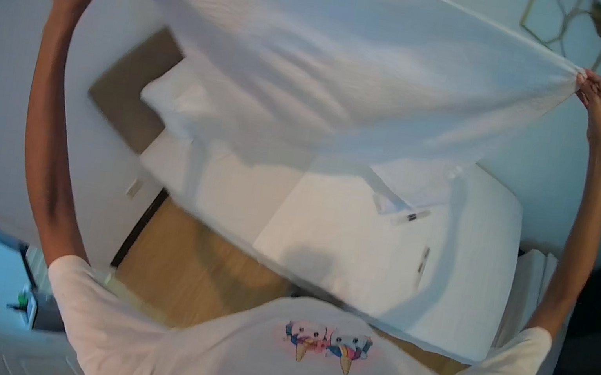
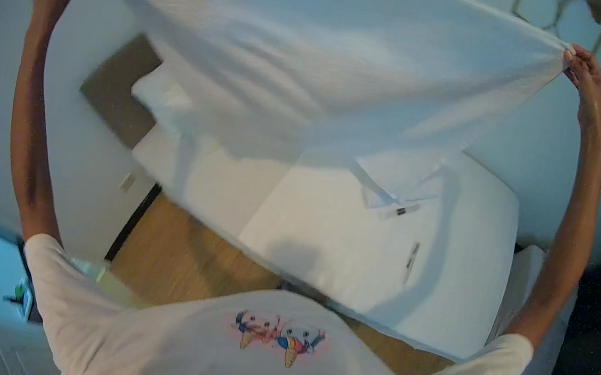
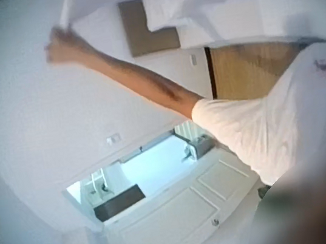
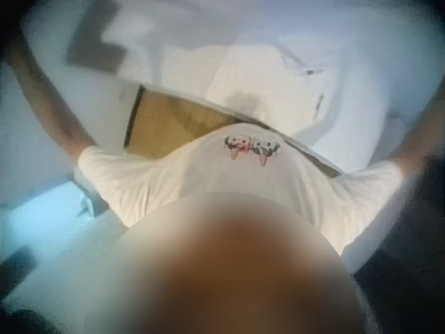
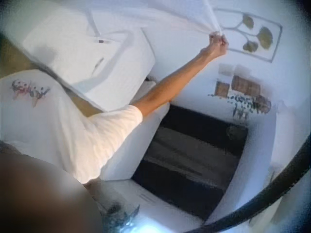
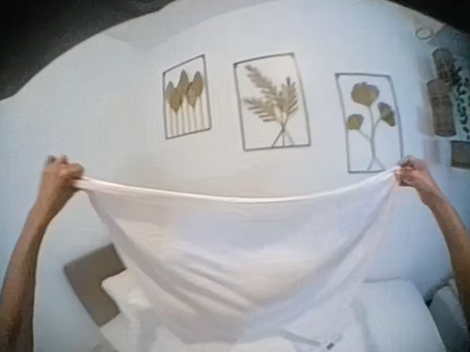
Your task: The person folds several white towels by hand on two different beds and places toothbrushes on top of the folded stacks.
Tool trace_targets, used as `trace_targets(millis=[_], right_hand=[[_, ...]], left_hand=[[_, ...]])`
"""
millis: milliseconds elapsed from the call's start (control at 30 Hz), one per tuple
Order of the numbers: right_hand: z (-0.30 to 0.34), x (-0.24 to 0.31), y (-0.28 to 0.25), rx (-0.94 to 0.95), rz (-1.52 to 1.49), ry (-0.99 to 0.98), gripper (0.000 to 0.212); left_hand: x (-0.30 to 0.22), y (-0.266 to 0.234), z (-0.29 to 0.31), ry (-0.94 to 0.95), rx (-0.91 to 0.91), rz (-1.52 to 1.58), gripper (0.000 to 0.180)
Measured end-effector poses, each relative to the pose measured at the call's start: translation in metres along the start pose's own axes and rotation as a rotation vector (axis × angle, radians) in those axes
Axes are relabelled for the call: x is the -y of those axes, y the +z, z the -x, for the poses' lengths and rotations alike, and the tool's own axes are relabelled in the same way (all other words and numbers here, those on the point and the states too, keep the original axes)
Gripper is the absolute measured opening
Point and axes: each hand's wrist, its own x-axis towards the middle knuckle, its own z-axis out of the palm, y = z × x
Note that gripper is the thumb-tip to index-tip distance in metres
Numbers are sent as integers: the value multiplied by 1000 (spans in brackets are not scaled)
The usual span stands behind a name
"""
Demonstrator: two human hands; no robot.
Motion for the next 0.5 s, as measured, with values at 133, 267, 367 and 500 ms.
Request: trace_targets(millis=[133, 267, 367, 500], right_hand=[[14, -12, -94, -245, -49, -29, 40], [65, -24, -237, -312, 223, 169, 41], [90, -15, -288, -421, 289, 205, 44], [92, -24, -338, -504, 158, 83, 37]], left_hand=[[-82, 31, -16, 234, -86, 760, 39], [-188, 10, -10, 252, 230, 919, 28], [-148, 6, -66, 8, 115, 1209, 32], [-206, 29, -131, -57, 13, 1514, 46]])
